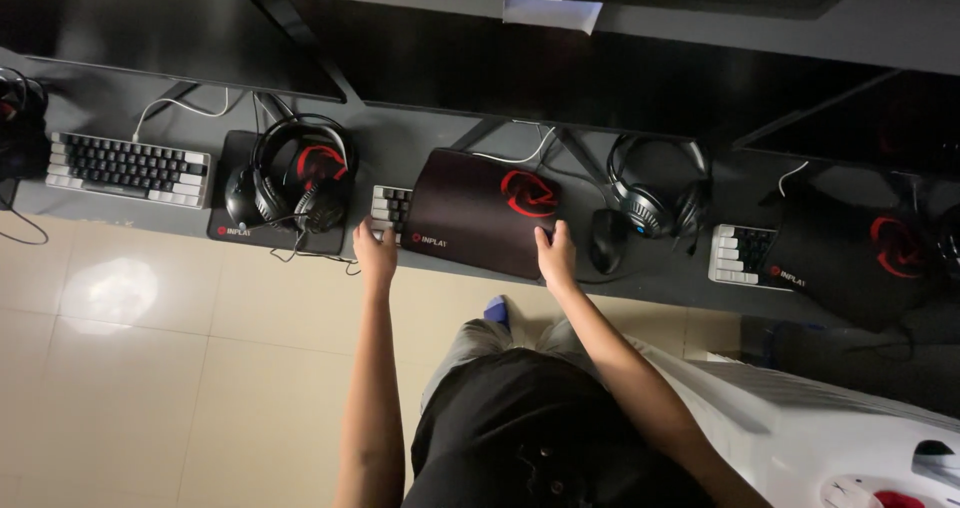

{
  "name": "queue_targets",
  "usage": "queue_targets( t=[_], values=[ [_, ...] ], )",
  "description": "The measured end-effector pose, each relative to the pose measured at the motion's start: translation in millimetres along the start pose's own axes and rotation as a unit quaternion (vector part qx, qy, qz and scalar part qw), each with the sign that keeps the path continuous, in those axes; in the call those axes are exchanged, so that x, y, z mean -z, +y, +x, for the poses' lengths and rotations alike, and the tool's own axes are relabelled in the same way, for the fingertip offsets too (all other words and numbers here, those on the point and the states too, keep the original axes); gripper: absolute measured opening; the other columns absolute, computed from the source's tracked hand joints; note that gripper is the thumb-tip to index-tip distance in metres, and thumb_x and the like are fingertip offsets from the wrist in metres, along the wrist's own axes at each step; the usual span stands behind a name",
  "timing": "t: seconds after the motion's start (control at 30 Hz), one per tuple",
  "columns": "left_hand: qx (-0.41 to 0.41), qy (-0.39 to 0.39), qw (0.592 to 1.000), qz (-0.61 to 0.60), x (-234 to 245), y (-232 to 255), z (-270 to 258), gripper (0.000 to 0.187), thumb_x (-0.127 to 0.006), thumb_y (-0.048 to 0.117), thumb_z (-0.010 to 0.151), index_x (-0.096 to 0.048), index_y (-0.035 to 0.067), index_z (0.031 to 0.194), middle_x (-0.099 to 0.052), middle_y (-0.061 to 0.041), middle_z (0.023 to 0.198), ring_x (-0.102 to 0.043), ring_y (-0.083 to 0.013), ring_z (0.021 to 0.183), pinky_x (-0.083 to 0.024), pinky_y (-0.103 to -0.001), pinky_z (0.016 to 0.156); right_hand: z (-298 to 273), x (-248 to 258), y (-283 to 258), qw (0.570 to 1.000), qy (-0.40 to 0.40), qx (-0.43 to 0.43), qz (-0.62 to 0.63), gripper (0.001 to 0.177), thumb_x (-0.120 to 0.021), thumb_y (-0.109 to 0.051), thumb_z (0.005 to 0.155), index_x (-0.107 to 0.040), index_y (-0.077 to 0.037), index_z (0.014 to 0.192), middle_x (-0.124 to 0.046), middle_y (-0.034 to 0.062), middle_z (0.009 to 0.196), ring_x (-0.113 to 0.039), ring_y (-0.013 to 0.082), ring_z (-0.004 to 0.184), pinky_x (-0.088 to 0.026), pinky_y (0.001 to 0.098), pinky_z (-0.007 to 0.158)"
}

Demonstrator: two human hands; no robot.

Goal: Arrange and align keyboards, mice, mousepads, and headsets at multiple computer stations.

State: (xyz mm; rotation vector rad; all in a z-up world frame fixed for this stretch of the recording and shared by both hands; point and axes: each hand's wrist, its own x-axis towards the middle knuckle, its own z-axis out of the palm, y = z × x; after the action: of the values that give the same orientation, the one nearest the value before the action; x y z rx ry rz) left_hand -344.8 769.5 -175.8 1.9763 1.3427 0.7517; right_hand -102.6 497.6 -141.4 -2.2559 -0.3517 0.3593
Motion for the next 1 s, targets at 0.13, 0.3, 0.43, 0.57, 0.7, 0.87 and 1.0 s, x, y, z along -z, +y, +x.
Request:
queue_targets(
  t=[0.13,0.3,0.43,0.57,0.7,0.87,1.0],
  values=[
    [0.021,-0.022,1.0,-0.003,3,2,-1,0.051,-0.07,0.021,0.09,-0.057,-0.001,0.134,-0.058,-0.028,0.131,-0.058,-0.0461,0.116,-0.048,-0.05,0.1,3,-7,10,0.998,0.035,0.055,-0.01,0.05,-0.069,-0.036,0.097,-0.055,0.0,0.129,-0.067,0.0306,0.115,-0.064,0.0485,0.108,-0.052,0.0516,0.086],
    [0.013,-0.013,1.0,0.009,1,3,-3,0.053,-0.071,0.021,0.09,-0.055,-0.002,0.135,-0.057,-0.028,0.133,-0.056,-0.0469,0.118,-0.046,-0.051,0.1,7,-8,6,1.0,0.019,0.02,0.002,0.06,-0.065,-0.04,0.099,-0.049,0.002,0.139,-0.062,0.0329,0.128,-0.06,0.0492,0.118,-0.05,0.0501,0.096],
    [0.009,-0.015,1.0,0.003,-4,-3,-1,0.051,-0.069,0.019,0.09,-0.056,-0.001,0.136,-0.057,-0.027,0.134,-0.057,-0.0462,0.119,-0.047,-0.05,0.102,7,-3,4,1.0,0.0,0.003,0.002,0.061,-0.063,-0.04,0.099,-0.049,0.002,0.141,-0.062,0.0328,0.13,-0.059,0.0486,0.121,-0.05,0.0497,0.097],
    [0.009,-0.011,1.0,0.007,-3,-2,-1,0.051,-0.071,0.02,0.09,-0.056,-0.002,0.135,-0.057,-0.027,0.133,-0.057,-0.0462,0.119,-0.047,-0.05,0.101,0,4,-9,1.0,-0.013,-0.008,-0.004,0.06,-0.062,-0.04,0.099,-0.049,0.002,0.14,-0.063,0.0325,0.129,-0.06,0.0481,0.119,-0.05,0.0497,0.097],
    [0.02,-0.014,1.0,-0.005,2,8,-1,0.05,-0.07,0.02,0.091,-0.056,-0.003,0.134,-0.057,-0.026,0.133,-0.058,-0.0456,0.118,-0.048,-0.048,0.1,0,3,-1,1.0,-0.007,0.01,0.016,0.058,-0.064,-0.039,0.099,-0.049,0.002,0.138,-0.064,0.0329,0.125,-0.061,0.0479,0.118,-0.051,0.0494,0.094],
    [0.017,-0.006,1.0,-0.008,-1,3,-3,0.05,-0.07,0.018,0.091,-0.056,-0.003,0.135,-0.057,-0.026,0.135,-0.058,-0.0456,0.119,-0.049,-0.047,0.101,0,3,0,1.0,-0.016,0.015,0.017,0.054,-0.064,-0.038,0.099,-0.051,0.002,0.132,-0.065,0.0318,0.119,-0.062,0.0484,0.112,-0.051,0.0505,0.089],
    [0.031,-0.017,0.999,-0.033,2,14,-6,0.057,-0.07,0.018,0.09,-0.051,-0.004,0.138,-0.054,-0.027,0.139,-0.055,-0.0456,0.123,-0.047,-0.047,0.104,0,6,-3,1.0,-0.017,0.003,0.009,0.053,-0.065,-0.04,0.097,-0.053,0.001,0.13,-0.068,0.0297,0.108,-0.066,0.0476,0.101,-0.052,0.0501,0.082]
  ],
)
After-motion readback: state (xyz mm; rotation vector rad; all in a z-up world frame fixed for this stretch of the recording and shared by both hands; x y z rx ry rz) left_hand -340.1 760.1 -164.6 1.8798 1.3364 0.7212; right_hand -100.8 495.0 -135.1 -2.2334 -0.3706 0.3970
